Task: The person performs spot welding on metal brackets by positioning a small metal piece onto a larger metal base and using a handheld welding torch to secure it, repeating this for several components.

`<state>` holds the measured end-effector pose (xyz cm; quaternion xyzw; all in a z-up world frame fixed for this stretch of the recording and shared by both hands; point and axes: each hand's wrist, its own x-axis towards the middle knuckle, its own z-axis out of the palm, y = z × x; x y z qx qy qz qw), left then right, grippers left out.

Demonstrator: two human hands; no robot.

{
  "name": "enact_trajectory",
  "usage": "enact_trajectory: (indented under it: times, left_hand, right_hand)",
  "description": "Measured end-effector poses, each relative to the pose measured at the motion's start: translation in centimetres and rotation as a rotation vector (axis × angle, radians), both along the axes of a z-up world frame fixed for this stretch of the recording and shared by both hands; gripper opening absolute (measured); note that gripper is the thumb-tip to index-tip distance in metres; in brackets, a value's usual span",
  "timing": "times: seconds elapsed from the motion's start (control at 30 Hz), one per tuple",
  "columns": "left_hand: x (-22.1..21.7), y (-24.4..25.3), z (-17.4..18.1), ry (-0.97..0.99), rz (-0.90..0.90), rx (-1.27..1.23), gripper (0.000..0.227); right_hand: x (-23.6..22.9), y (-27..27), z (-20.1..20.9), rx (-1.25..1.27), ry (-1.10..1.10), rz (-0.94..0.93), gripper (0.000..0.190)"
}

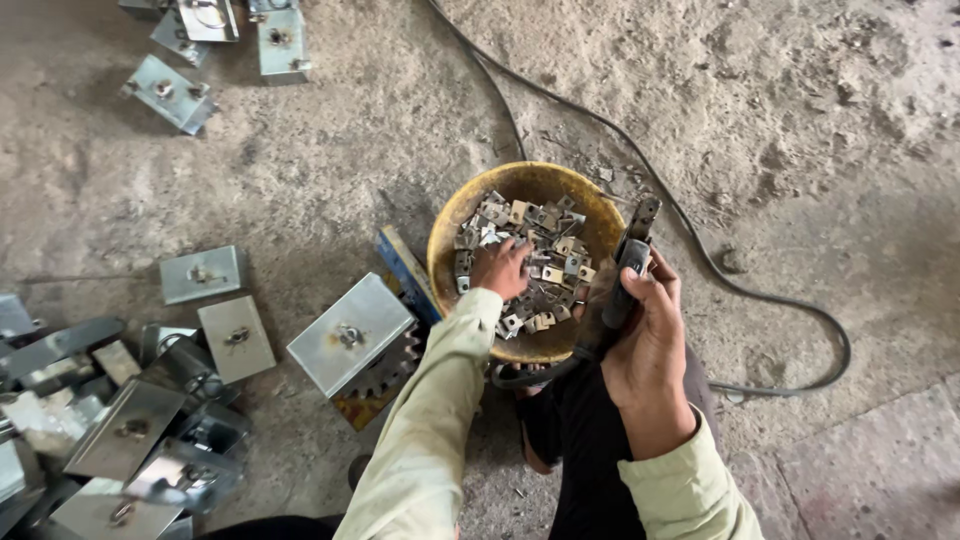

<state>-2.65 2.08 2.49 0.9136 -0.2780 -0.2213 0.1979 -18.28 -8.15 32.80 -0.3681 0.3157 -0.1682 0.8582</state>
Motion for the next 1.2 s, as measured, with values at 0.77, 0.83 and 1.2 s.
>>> enact_trajectory:
  times: [0.77,0.83,1.2]
  left_hand:
    - [-8.7,8.1,4.1,0.593,0.854,-1.307,0.016]
    - [-8.9,9.0,5.6,0.62,0.821,-1.447,0.016]
    - [-17.3,17.3,12.6,0.683,0.917,-1.309,0.027]
  right_hand:
    - [0.3,2.1,-1.6,-0.012,-0.097,0.025,0.051]
    - [0.5,2.5,-2.0,-0.03,-0.139,0.026,0.049]
    - [-0.4,3.9,-2.9,-0.03,-0.183,0.091,0.048]
